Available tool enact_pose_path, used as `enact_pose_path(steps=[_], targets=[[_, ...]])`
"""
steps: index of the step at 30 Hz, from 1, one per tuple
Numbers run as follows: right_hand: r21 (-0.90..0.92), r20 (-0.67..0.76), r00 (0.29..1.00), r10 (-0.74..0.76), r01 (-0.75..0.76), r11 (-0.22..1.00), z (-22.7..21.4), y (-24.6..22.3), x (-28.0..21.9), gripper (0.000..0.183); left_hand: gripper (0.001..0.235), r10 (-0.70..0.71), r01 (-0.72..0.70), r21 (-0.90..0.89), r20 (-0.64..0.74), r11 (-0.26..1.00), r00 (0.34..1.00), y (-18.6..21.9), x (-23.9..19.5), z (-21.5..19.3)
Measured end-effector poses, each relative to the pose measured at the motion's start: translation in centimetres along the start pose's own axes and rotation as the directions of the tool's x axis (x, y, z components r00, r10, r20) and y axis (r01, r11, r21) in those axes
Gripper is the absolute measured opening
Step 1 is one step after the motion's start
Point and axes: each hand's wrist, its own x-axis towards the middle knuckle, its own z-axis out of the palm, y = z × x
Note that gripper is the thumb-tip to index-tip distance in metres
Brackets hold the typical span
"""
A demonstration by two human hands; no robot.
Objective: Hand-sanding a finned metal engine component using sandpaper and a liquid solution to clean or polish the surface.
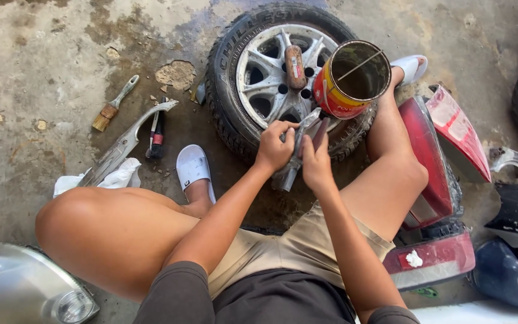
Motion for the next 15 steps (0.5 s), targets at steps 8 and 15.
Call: enact_pose_path(steps=[8,15], targets=[[-0.051,0.068,0.992,0.109,-0.106,0.993,0.3,0.4,3.6,0.076,0.024,-0.010,0.011,-0.015,0.028,1.000,1.000,0.5,0.3,-1.3],[-0.191,0.035,0.999,0.026,-0.019,0.981,-0.4,8.5,12.9,0.081,0.023,-0.069,0.070,-0.020,0.056,0.997,0.996,0.8,0.3,-1.3]])
